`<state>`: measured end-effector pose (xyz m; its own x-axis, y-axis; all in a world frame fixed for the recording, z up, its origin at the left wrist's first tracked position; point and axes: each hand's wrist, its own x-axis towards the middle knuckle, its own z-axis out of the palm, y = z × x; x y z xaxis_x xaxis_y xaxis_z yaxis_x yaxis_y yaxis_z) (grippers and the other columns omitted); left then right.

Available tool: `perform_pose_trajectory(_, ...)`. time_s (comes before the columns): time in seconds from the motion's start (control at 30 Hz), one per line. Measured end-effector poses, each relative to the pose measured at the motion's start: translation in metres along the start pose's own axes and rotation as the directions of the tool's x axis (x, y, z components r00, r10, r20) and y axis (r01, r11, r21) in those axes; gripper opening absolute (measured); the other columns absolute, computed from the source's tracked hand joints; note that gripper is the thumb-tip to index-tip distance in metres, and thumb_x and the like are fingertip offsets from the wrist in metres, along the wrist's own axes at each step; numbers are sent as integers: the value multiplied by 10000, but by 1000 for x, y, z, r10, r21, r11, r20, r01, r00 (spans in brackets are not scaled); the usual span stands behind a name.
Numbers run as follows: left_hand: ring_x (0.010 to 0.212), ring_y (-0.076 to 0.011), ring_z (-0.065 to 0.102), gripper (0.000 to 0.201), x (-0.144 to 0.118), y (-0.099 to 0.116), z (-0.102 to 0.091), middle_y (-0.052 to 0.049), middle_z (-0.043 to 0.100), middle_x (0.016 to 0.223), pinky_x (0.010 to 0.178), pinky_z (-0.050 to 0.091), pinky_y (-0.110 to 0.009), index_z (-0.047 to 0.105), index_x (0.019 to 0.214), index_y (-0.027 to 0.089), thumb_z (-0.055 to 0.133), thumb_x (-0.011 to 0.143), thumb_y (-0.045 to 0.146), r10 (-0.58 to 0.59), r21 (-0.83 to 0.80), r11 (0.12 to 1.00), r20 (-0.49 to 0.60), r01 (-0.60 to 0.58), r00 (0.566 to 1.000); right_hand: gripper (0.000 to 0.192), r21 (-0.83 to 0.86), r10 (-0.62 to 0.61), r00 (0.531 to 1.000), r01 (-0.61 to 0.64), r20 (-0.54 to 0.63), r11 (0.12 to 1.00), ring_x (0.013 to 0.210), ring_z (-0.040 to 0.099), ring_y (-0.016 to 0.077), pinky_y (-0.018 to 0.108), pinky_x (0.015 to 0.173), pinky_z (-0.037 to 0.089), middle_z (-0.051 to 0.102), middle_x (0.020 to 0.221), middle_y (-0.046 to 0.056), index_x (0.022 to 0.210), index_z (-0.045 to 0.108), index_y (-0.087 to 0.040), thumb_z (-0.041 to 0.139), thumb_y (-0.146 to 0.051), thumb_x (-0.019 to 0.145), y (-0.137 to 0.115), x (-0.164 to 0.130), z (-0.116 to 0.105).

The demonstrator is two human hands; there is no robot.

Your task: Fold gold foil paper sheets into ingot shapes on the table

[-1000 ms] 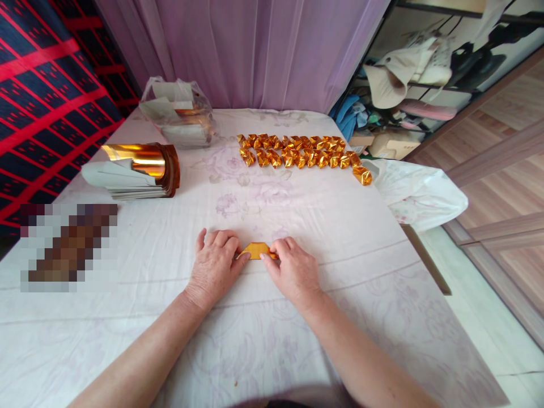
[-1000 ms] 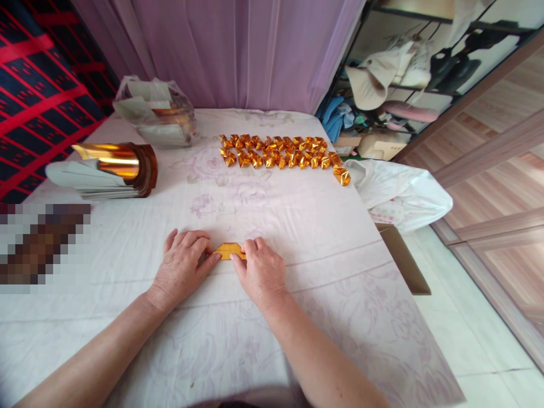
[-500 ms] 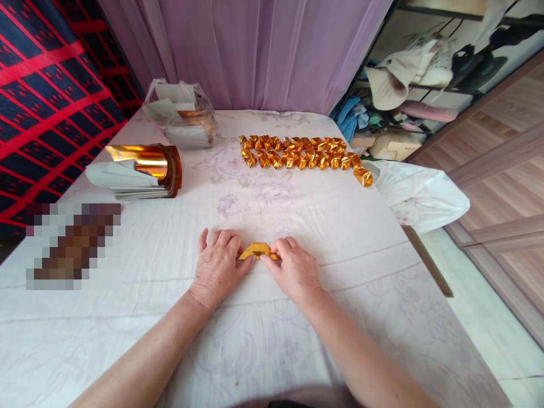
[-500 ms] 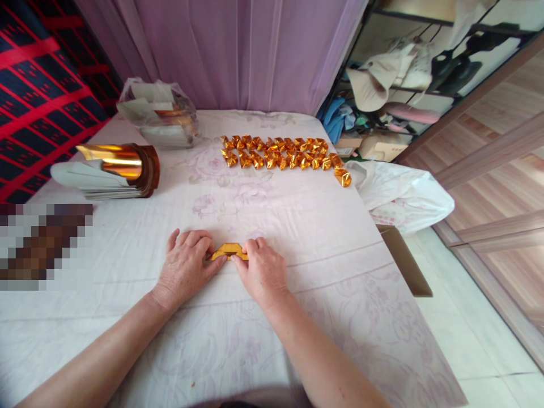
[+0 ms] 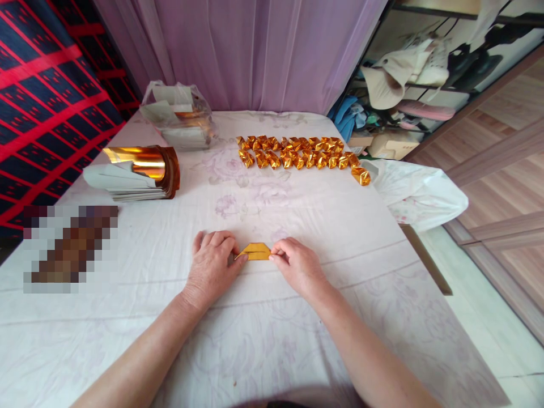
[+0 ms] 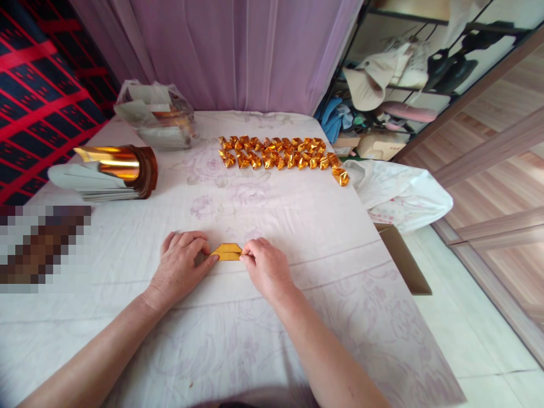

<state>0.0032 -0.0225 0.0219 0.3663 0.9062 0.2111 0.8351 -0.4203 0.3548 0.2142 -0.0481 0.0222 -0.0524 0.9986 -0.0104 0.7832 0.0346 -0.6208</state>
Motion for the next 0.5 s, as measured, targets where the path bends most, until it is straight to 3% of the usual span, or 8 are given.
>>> perform_pose_trajectory(0.5,1026,-252,590,86,-4,-14,-4,-51,671,1066,1078,289,-542,635,881,242,614,863,324,15,-69,998,11,-14,1000,169,73,-68,998,67,2,995,721,630,124,239,665,461,675,841,0,858,665,-216,609,-72,791,10,-2,-7)
